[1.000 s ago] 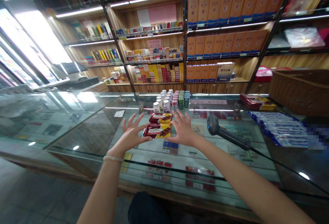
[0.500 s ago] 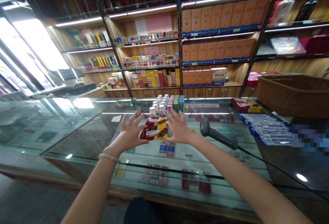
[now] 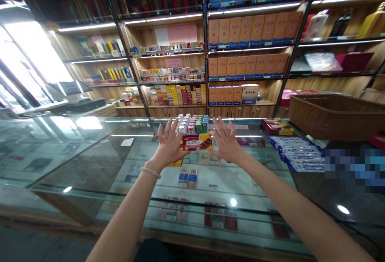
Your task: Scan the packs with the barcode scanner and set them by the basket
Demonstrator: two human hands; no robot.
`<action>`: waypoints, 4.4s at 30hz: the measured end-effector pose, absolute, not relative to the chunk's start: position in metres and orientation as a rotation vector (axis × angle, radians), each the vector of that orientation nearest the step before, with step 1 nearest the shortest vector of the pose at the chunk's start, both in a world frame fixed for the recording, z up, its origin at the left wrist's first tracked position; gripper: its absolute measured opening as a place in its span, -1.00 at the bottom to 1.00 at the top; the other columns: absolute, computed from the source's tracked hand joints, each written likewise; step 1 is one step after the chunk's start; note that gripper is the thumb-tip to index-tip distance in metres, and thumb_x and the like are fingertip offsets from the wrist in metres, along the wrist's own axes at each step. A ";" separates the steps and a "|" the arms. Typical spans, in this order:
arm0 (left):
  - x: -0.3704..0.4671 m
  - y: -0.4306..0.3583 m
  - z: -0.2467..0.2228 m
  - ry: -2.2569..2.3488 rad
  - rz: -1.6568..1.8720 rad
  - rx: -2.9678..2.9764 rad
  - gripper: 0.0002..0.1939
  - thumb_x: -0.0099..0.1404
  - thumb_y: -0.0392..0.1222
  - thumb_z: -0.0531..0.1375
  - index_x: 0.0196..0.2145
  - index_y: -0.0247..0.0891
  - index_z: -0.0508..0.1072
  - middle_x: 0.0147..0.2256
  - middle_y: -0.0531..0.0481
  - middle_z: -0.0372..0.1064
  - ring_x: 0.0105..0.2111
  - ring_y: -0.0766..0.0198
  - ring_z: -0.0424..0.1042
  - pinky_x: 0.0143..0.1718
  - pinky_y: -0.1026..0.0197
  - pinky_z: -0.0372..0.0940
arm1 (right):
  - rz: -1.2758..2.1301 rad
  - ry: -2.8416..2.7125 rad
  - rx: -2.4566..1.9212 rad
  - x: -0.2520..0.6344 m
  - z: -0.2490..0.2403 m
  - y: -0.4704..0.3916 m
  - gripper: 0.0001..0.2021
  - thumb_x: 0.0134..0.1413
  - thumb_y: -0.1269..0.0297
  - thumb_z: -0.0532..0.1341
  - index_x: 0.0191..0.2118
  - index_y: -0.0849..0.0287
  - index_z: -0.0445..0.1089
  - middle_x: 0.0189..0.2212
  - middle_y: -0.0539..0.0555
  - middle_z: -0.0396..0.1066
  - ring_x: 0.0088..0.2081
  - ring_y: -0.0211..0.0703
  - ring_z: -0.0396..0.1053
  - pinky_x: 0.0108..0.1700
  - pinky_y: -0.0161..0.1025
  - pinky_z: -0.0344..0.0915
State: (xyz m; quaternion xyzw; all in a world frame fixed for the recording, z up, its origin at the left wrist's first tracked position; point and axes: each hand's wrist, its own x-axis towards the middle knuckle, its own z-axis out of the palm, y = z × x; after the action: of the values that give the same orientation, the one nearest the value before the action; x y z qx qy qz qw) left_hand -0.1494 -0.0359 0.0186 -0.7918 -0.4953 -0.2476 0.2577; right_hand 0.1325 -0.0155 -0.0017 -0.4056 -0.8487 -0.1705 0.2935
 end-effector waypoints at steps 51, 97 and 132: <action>-0.039 0.013 -0.001 -1.330 -0.960 -2.143 -0.38 0.19 0.15 0.40 0.14 -0.12 0.49 0.48 -0.31 -0.04 0.49 -0.30 -0.15 0.43 -0.42 -0.29 | -0.104 -2.094 -1.691 0.207 -0.052 -0.066 -0.18 0.09 -0.20 0.35 0.31 0.26 0.27 0.53 0.46 -0.22 0.53 0.40 -0.24 0.38 0.42 0.03; -0.021 -0.010 0.010 -1.339 -0.867 -2.293 -0.32 0.24 0.08 0.39 0.27 -0.09 0.42 0.49 -0.34 -0.10 0.49 -0.28 -0.11 0.41 -0.50 -0.35 | -0.617 -2.275 -0.836 0.202 0.055 -0.033 -0.34 0.00 -0.02 0.38 0.18 0.08 0.27 0.57 0.24 -0.31 0.55 0.24 -0.33 0.49 0.34 -0.34; 0.010 -0.014 0.017 -1.520 -1.418 -2.088 -0.77 0.35 -0.06 0.25 -0.42 -0.13 0.62 0.38 0.03 0.24 0.43 -0.15 0.02 0.42 -0.43 -0.09 | -0.800 -2.087 -1.086 0.203 0.015 -0.010 -0.34 0.22 -0.06 0.28 0.34 0.07 0.19 0.53 0.28 -0.11 0.54 0.22 -0.24 0.47 0.37 -0.45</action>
State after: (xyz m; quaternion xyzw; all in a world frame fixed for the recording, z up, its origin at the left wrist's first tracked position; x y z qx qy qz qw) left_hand 0.0099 -0.0137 0.0173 -0.7053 -0.5134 -0.4790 0.0972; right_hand 0.2033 -0.0098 0.0147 -0.4136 -0.7950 -0.3049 0.3223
